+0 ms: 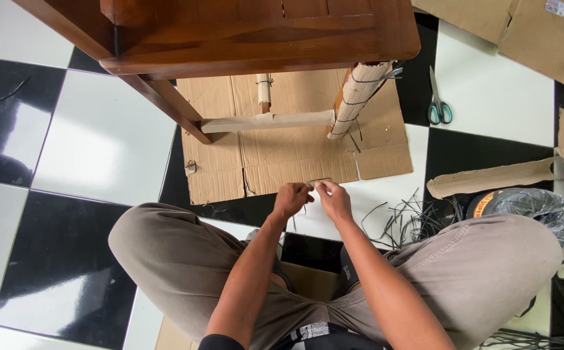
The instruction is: Wrapping a wooden chair leg with cardboard and securing it with wire
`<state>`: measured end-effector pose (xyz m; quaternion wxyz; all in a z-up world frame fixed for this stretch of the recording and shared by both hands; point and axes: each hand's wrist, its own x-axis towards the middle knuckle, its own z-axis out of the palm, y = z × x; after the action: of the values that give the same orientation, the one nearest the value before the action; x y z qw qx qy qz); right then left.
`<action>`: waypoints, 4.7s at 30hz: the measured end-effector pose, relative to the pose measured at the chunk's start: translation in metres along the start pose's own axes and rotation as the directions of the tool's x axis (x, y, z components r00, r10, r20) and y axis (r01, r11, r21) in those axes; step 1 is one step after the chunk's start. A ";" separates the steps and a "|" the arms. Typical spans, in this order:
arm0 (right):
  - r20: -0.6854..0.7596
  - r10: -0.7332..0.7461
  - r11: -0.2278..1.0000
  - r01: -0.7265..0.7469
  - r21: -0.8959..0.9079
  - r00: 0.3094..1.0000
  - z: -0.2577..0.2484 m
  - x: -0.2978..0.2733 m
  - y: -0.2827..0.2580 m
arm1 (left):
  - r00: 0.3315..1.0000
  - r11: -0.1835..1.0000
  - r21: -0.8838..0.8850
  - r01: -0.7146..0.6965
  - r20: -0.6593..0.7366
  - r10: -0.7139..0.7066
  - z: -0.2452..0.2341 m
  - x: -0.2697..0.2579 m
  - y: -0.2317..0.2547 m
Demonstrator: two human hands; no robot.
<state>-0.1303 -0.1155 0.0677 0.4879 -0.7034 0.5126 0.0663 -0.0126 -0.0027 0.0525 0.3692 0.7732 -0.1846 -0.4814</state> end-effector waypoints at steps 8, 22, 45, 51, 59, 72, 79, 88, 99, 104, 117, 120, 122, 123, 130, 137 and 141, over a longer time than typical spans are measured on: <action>-0.029 0.068 0.820 -0.039 0.570 0.997 -0.004 -0.001 -0.023 | 0.988 0.985 0.159 -0.064 0.147 0.041 0.012 -0.011 0.009; -0.106 0.185 0.758 -0.074 0.648 0.977 -0.009 0.017 -0.029 | 0.765 0.646 0.684 -0.338 -0.200 0.612 -0.031 0.072 0.045; 0.027 0.299 0.635 -0.220 0.740 0.954 -0.020 0.102 -0.088 | 0.801 0.339 0.896 -0.286 0.029 0.598 -0.063 0.170 0.082; 0.091 0.290 0.493 -0.231 0.839 0.953 -0.007 0.129 -0.090 | 0.848 0.407 0.873 -0.268 0.013 0.530 -0.059 0.182 0.077; 0.222 0.232 0.240 -0.277 0.930 0.947 -0.009 0.114 -0.113 | 0.872 0.631 0.703 -0.329 -0.031 0.488 -0.071 0.166 0.097; 0.334 0.201 0.217 -0.374 0.902 0.921 -0.014 0.112 -0.118 | 0.056 0.286 0.852 -0.438 -0.292 0.955 -0.077 0.155 0.171; 0.343 0.202 0.241 -0.386 0.890 0.917 -0.021 0.106 -0.124 | 0.261 0.434 0.769 -0.470 -0.348 0.900 -0.074 0.159 0.165; 0.294 0.217 0.316 -0.352 0.881 0.931 -0.021 0.099 -0.126 | 0.557 0.646 0.625 -0.439 -0.375 0.741 -0.070 0.163 0.149; -0.355 0.045 0.947 0.074 0.314 0.934 -0.009 0.077 -0.131 | 0.858 0.864 0.419 -0.278 -0.296 0.419 -0.067 0.169 0.114; -0.440 -0.120 0.964 0.209 0.162 0.890 -0.020 0.060 -0.156 | 0.891 0.906 0.268 -0.326 -0.232 0.390 -0.077 0.147 0.129; -0.448 -0.422 0.899 0.430 -0.089 0.788 -0.020 0.127 -0.156 | 0.770 0.789 -0.051 -0.612 -0.268 0.579 -0.071 0.171 0.096; -0.392 -0.317 0.913 0.390 0.121 0.864 -0.022 0.137 -0.162 | 0.778 0.765 -0.169 -0.622 -0.249 0.577 -0.074 0.155 0.111; -0.391 -0.267 0.924 0.349 0.157 0.881 -0.010 0.153 -0.159 | 0.800 0.755 -0.267 -0.599 -0.254 0.544 -0.077 0.154 0.108; -0.388 -0.214 0.932 0.307 0.194 0.896 -0.003 0.161 -0.157 | 0.821 0.737 -0.364 -0.570 -0.254 0.510 -0.079 0.153 0.107; -0.344 -0.295 0.924 0.358 0.135 0.891 0.003 0.195 -0.155 | 0.777 0.125 -0.991 -0.055 0.036 0.628 -0.069 0.162 0.095; -0.260 -0.402 0.904 0.425 0.037 0.878 0.007 0.210 -0.123 | 0.804 0.774 0.359 -0.521 -0.098 0.587 -0.082 0.140 0.120; -0.213 -0.455 0.887 0.462 -0.021 0.864 0.011 0.206 -0.093 | 0.742 0.668 0.593 -0.449 -0.170 0.649 -0.062 0.174 0.081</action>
<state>0.0436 -0.2423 -0.0025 0.4429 -0.8005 0.3807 -0.1347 0.1290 -0.1436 0.0234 0.3054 0.8234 -0.4622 -0.1231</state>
